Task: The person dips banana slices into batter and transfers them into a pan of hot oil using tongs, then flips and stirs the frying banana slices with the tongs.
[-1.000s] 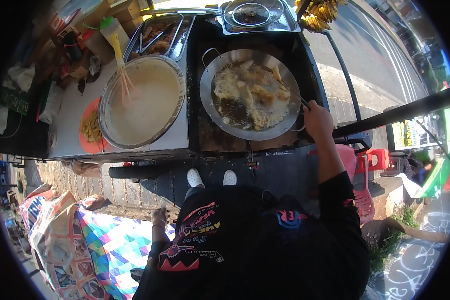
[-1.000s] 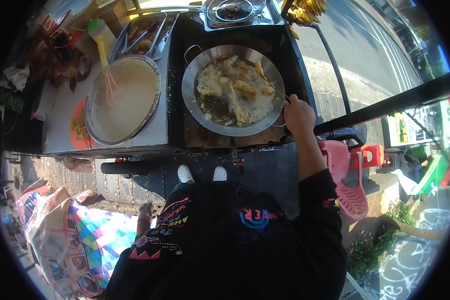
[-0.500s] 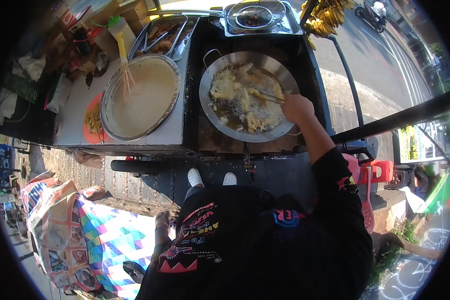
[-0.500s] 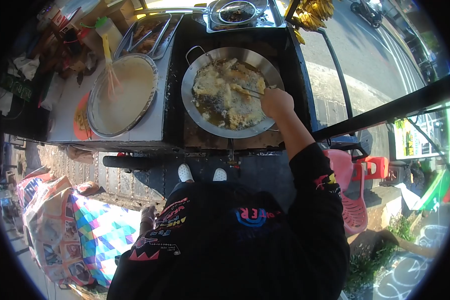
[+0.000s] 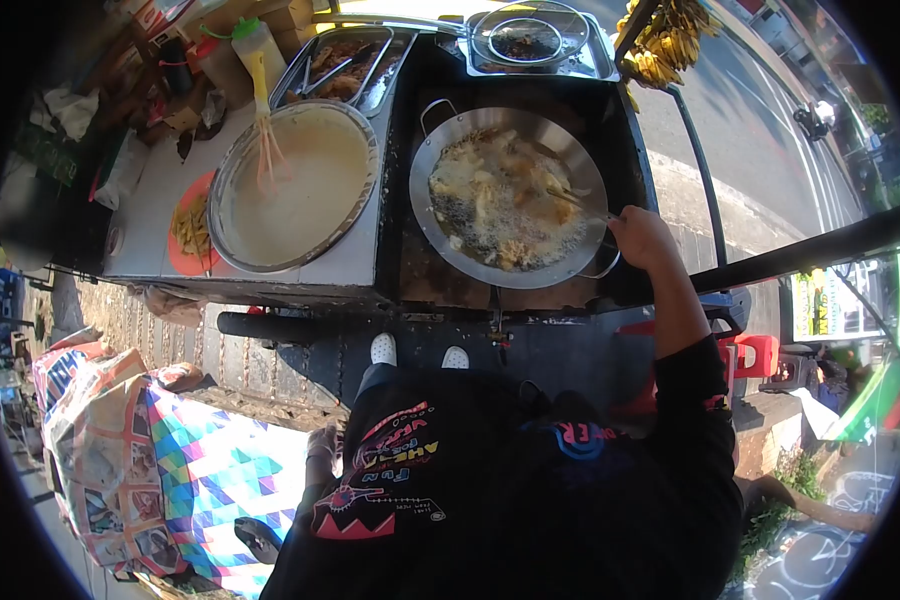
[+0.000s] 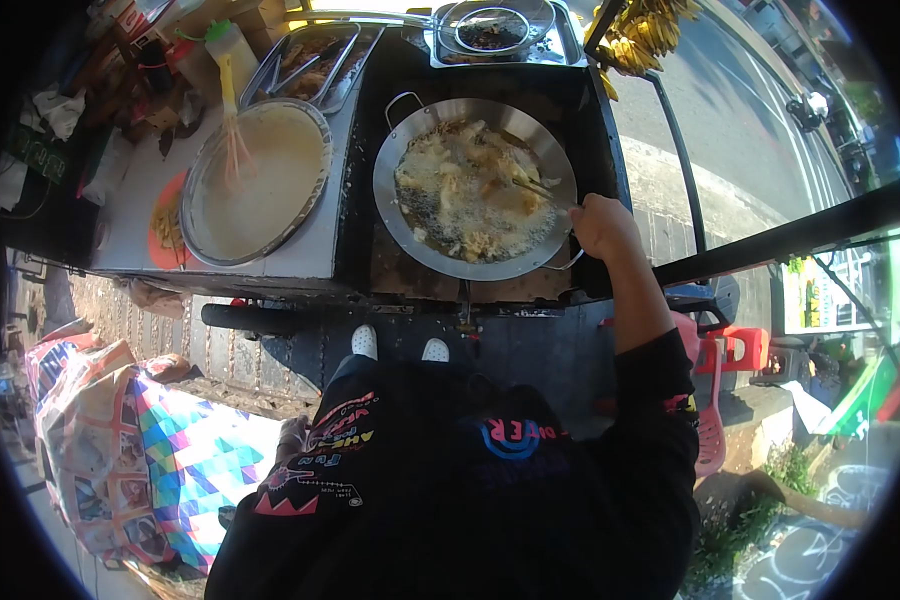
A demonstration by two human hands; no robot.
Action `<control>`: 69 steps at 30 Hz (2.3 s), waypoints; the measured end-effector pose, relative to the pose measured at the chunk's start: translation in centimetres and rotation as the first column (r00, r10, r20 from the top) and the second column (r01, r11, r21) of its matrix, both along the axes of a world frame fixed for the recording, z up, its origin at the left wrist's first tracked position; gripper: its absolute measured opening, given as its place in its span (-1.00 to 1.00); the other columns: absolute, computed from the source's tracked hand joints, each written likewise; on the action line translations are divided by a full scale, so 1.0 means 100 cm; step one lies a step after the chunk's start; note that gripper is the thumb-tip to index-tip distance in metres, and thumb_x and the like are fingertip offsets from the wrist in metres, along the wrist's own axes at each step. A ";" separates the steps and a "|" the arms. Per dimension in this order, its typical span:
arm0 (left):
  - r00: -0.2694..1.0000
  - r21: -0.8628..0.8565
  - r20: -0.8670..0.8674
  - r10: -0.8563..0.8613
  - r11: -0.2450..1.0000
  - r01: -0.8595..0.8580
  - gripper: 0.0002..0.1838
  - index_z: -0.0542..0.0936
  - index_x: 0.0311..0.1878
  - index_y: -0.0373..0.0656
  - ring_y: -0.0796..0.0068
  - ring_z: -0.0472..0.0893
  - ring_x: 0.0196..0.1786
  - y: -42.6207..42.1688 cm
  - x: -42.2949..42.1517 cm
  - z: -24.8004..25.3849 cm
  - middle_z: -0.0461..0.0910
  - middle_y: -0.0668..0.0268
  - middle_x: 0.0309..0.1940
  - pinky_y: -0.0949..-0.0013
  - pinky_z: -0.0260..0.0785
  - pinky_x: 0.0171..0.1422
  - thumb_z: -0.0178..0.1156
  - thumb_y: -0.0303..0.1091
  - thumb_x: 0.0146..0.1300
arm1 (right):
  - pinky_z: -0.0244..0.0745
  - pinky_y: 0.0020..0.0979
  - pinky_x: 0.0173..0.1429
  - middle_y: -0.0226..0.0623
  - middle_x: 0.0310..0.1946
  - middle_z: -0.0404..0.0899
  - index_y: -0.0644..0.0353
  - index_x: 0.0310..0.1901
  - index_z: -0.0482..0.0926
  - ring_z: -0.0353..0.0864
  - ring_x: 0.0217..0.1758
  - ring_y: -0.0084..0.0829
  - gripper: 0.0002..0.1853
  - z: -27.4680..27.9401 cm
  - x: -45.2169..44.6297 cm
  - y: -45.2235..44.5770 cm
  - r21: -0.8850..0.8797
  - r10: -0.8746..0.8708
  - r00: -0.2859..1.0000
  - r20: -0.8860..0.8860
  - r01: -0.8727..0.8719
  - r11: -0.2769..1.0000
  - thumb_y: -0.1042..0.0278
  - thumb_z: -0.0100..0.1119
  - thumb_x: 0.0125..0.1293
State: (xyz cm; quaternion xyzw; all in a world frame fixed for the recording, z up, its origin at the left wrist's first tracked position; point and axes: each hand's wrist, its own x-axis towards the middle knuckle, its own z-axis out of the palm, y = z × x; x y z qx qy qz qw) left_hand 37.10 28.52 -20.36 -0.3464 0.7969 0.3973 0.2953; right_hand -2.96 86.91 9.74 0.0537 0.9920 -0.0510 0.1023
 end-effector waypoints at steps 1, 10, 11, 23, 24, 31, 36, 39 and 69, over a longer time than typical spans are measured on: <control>0.995 0.014 0.038 0.096 0.995 -0.097 -0.57 0.63 -0.13 -0.24 0.27 0.68 -0.30 0.000 -0.009 0.005 0.67 0.18 -0.31 0.18 0.52 -0.30 0.04 -0.01 0.49 | 0.53 0.01 0.14 0.16 -0.15 0.68 0.25 -0.08 0.63 0.65 0.05 0.10 -0.62 -0.002 0.004 -0.001 -0.005 -0.039 0.999 -0.015 0.039 0.999 0.05 0.10 0.42; 0.988 -0.044 0.151 -0.039 0.998 0.047 -0.52 0.60 0.05 -0.23 0.18 0.70 -0.25 -0.066 -0.069 -0.005 0.67 0.14 -0.18 0.14 0.55 -0.32 0.05 0.05 0.48 | 0.53 0.07 0.02 0.08 -0.23 0.68 0.21 -0.04 0.55 0.68 -0.09 0.15 -0.66 -0.041 -0.001 -0.128 -0.060 0.124 0.984 -0.127 -0.132 0.989 0.08 0.12 0.42; 0.983 -0.024 0.177 0.055 0.998 -0.051 -0.51 0.58 0.10 -0.22 0.19 0.71 -0.23 -0.067 -0.083 0.012 0.66 0.14 -0.14 0.15 0.56 -0.33 0.05 0.06 0.48 | 0.53 0.07 0.02 0.08 -0.23 0.68 0.21 -0.04 0.55 0.68 -0.09 0.15 -0.66 -0.050 -0.003 -0.139 -0.055 0.115 0.985 -0.130 -0.123 0.991 0.08 0.12 0.42; 0.973 0.068 0.136 0.188 0.978 -0.198 -0.62 0.55 -0.03 -0.13 0.19 0.69 -0.19 -0.218 -0.131 -0.005 0.60 0.23 -0.18 0.06 0.52 -0.24 0.07 0.00 0.39 | 0.63 -0.07 0.04 -0.01 -0.16 0.73 0.17 -0.09 0.66 0.74 -0.02 -0.02 -0.78 -0.021 -0.028 -0.202 0.265 -0.146 0.987 -0.059 0.157 0.951 0.37 0.07 0.33; 0.974 0.062 0.152 0.171 0.981 -0.182 -0.62 0.55 -0.02 -0.13 0.19 0.69 -0.18 -0.230 -0.133 -0.005 0.60 0.23 -0.18 0.06 0.52 -0.24 0.07 0.00 0.38 | 0.63 -0.09 0.05 -0.02 -0.16 0.73 0.15 -0.11 0.67 0.73 -0.01 -0.03 -0.79 -0.025 -0.030 -0.204 0.314 -0.150 0.988 0.022 0.136 0.939 0.33 0.13 0.30; 0.934 0.098 0.232 0.272 0.949 -0.301 -0.45 0.45 0.29 -0.14 0.15 0.72 -0.09 -0.274 -0.156 -0.022 0.59 0.18 0.11 0.06 0.57 -0.22 0.11 0.06 0.44 | 0.62 -0.10 0.12 0.04 -0.02 0.71 0.20 0.01 0.69 0.71 0.07 0.01 -0.68 0.003 -0.028 -0.216 0.271 -0.224 0.951 0.214 0.163 0.949 0.30 0.07 0.33; 0.930 0.105 0.243 0.275 0.946 -0.307 -0.47 0.43 0.33 -0.15 0.15 0.73 -0.02 -0.266 -0.164 -0.025 0.58 0.19 0.14 0.10 0.56 -0.20 0.08 0.01 0.47 | 0.60 -0.07 0.16 0.08 0.01 0.69 0.21 0.00 0.70 0.68 0.10 0.04 -0.66 0.006 -0.042 -0.220 0.196 -0.251 0.961 0.115 0.226 0.954 0.24 0.07 0.34; 0.955 0.151 0.214 0.206 0.959 -0.241 -0.50 0.46 0.28 -0.15 0.17 0.72 -0.06 -0.264 -0.164 -0.030 0.60 0.20 0.09 0.10 0.55 -0.22 0.08 0.01 0.47 | 0.60 -0.06 0.17 0.07 0.00 0.69 0.23 0.01 0.69 0.68 0.11 0.03 -0.65 -0.006 -0.043 -0.217 0.256 -0.259 0.956 0.138 0.218 0.942 0.25 0.07 0.33; 0.990 -0.019 0.049 -0.135 0.991 0.136 -0.53 0.56 0.10 -0.18 0.25 0.73 -0.12 -0.102 -0.054 0.010 0.66 0.19 -0.11 0.17 0.60 -0.31 0.02 0.05 0.48 | 0.54 -0.10 0.16 0.03 -0.10 0.71 0.16 -0.09 0.70 0.67 0.05 0.07 -0.64 -0.043 0.021 -0.025 -0.209 -0.353 0.933 -0.067 0.333 0.919 0.04 0.14 0.34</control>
